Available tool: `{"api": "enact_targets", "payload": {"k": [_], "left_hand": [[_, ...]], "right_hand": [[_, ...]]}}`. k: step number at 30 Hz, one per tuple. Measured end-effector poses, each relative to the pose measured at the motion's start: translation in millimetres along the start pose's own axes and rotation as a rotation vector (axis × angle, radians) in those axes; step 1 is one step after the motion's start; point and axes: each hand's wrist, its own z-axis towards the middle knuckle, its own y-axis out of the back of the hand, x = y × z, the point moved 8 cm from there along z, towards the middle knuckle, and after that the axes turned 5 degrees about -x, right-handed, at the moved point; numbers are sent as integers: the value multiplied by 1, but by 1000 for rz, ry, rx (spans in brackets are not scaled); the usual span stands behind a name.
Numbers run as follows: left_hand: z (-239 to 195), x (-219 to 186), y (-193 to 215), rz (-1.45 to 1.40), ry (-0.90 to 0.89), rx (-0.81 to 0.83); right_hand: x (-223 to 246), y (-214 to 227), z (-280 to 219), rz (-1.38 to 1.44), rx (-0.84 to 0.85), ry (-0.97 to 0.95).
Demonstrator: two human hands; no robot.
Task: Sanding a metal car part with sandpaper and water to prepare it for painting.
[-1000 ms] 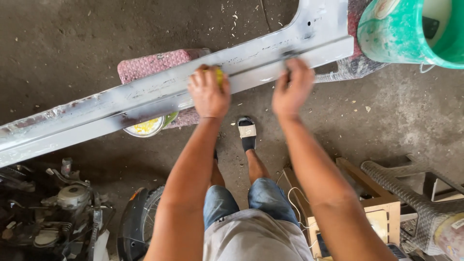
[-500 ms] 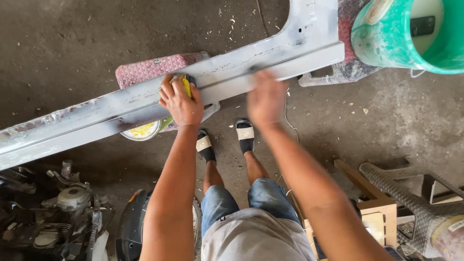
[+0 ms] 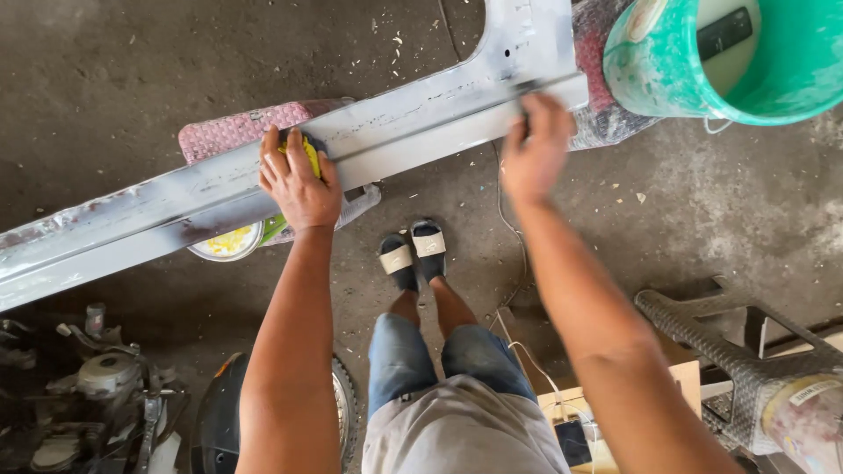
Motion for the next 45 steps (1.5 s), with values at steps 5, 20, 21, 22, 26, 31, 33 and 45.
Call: {"api": "enact_targets", "payload": {"k": [5,20,21,22,26,31,33,45], "left_hand": [[-1,3,0,6,-43,10],[1,2,1,7,-44,3],[0,2,2,11,-38,3],[4,1,3,20,-29,-1],[-3,0,9,2,-4,-18],[-2,-1,1,3,24,-49],[0,-1,-1,33,32,-61],[-1,3,-6,69,80,-6]], "right_hand": [[122,-63,-72,174,358,275],[92,-61,-66,123,252,90],[123,-84,-94,272,454,201],[124,-77,-83,282,461,208],[62,-31,-46,140,308,274],[-49,15,24,12,63,-32],[-42,14,28,7,-34,-16],[-60,18,20,255,28,-52]]}}
